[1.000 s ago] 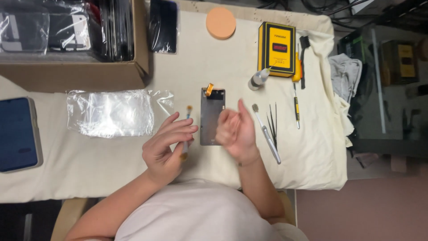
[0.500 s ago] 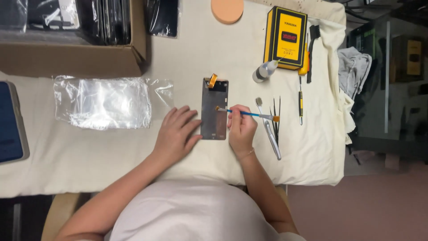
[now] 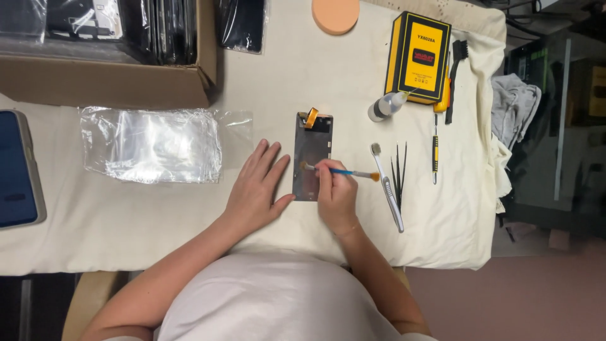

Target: The person cleans a smartphone screen assembly using tweezers to remove a ribbon cable, a brush to apply liquid, and a cloth to wipe the surface. They then use a toothbrush to scrub the screen and place the assembly into a plastic bag.

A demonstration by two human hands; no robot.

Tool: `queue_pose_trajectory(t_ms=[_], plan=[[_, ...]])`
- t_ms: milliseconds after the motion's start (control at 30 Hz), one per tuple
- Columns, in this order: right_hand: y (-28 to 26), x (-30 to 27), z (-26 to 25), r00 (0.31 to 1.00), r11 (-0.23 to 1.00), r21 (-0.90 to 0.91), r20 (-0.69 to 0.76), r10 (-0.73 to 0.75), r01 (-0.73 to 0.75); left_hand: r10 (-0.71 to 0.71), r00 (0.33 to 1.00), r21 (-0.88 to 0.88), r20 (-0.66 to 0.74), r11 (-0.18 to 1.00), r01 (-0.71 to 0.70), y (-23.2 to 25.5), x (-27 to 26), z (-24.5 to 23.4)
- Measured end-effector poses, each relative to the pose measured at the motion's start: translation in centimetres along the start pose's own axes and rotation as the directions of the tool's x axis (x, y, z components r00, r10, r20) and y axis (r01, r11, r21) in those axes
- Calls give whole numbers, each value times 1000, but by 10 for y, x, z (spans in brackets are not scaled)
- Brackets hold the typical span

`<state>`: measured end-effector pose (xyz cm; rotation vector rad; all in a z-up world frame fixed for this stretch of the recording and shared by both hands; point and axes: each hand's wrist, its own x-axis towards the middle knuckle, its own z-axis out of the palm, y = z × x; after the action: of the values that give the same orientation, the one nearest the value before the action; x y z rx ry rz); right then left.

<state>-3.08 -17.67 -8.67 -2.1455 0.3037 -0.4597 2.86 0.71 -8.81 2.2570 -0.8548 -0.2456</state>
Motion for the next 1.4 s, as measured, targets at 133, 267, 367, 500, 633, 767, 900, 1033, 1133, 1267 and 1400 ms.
queue_pose_trajectory(t_ms=[133, 267, 367, 500, 633, 767, 900, 1033, 1133, 1267, 1400], plan=[[11, 16, -9, 998, 997, -76, -59, 24, -28, 1, 1000, -27, 5, 1000, -1, 1, -2, -1], [6, 15, -7, 1000, 1000, 20, -5, 10, -10, -25, 1000, -10, 15, 1000, 25, 1, 0, -2], [11, 16, -11, 1000, 1000, 6, -12, 24, -24, -26, 1000, -15, 15, 1000, 26, 1, 3, -4], [23, 13, 2, 1000, 994, 104, -21, 22, -20, -26, 999, 1, 34, 1000, 26, 3, 1, -3], [10, 5, -12, 997, 998, 58, 76, 24, -29, -10, 1000, 25, 26, 1000, 9, 1, 2, -4], [15, 11, -10, 999, 987, 152, 10, 48, -49, -9, 999, 36, 47, 999, 7, 4, -2, 0], [13, 2, -18, 990, 993, 109, 142, 26, -42, -40, 999, 39, 26, 998, 38, 1, 2, 0], [18, 21, -15, 999, 988, 154, 33, 24, -29, -38, 999, 21, 35, 999, 38, 0, 2, 0], [12, 17, -12, 995, 985, 173, 98, -36, 19, -37, 998, 30, 44, 999, 36, 0, 2, 0], [11, 8, -23, 988, 993, 109, 148, 36, -53, -48, 998, 13, 48, 999, 47, -1, 1, 0], [23, 29, -8, 999, 993, 112, 27, -39, 36, -48, 997, 32, 57, 998, 46, -1, 5, -1]])
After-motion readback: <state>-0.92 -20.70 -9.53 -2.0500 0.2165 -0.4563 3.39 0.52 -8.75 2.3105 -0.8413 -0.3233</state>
